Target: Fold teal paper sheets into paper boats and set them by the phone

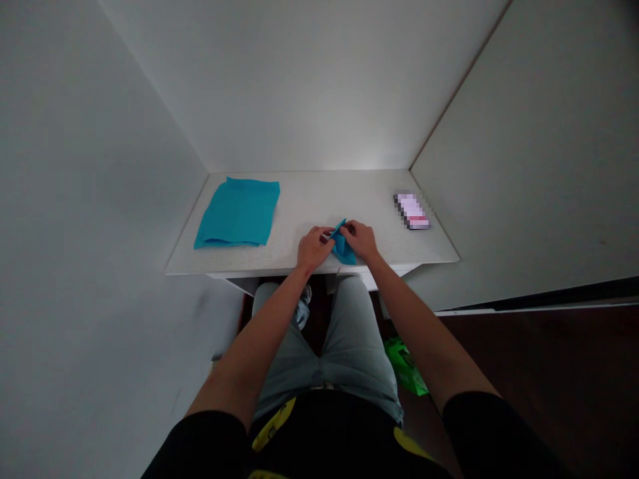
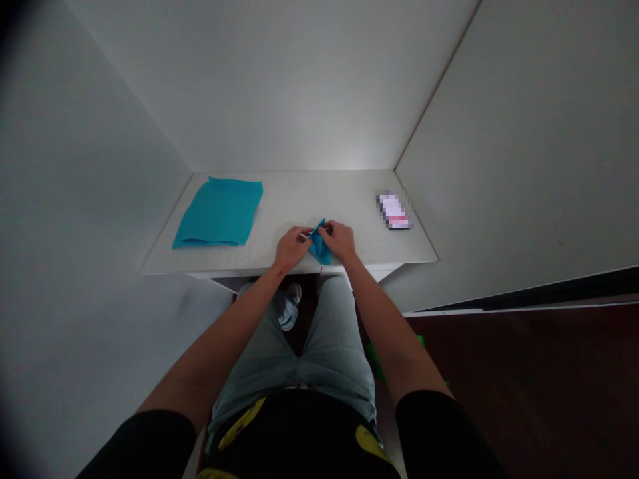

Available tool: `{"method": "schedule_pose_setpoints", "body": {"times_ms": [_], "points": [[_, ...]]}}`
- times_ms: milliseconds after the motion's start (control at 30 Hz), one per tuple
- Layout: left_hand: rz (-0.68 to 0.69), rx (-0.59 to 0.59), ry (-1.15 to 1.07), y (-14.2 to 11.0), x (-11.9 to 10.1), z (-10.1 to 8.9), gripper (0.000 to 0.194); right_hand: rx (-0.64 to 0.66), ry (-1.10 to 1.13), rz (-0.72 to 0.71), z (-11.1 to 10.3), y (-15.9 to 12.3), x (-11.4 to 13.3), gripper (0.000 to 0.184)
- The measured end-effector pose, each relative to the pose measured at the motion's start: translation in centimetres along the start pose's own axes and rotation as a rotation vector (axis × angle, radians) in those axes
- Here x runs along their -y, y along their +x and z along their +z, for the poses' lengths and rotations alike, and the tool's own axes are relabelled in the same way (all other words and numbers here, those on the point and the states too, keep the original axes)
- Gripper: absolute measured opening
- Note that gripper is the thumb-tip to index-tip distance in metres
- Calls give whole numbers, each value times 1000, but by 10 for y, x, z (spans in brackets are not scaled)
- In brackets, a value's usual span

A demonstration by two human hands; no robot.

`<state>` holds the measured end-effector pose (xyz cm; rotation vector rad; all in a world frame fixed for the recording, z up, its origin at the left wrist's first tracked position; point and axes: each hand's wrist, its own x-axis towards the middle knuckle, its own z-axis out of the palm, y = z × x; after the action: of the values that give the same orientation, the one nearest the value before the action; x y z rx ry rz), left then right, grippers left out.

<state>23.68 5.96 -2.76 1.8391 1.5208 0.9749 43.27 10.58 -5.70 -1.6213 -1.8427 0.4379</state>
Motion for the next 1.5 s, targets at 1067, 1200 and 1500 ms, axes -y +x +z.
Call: {"method": "schedule_pose_setpoints", "body": {"times_ms": [1067,1200,1500], "points": [[278,25,456,20,-26,-25,48,26,543,37,-10,1,0,51],[337,45,501,28,-22,-42,42,20,567,23,-12,0,-1,44],[300,56,608,26,-12,-47,39,240,598,-50,-18,-2,-2,34]]}}
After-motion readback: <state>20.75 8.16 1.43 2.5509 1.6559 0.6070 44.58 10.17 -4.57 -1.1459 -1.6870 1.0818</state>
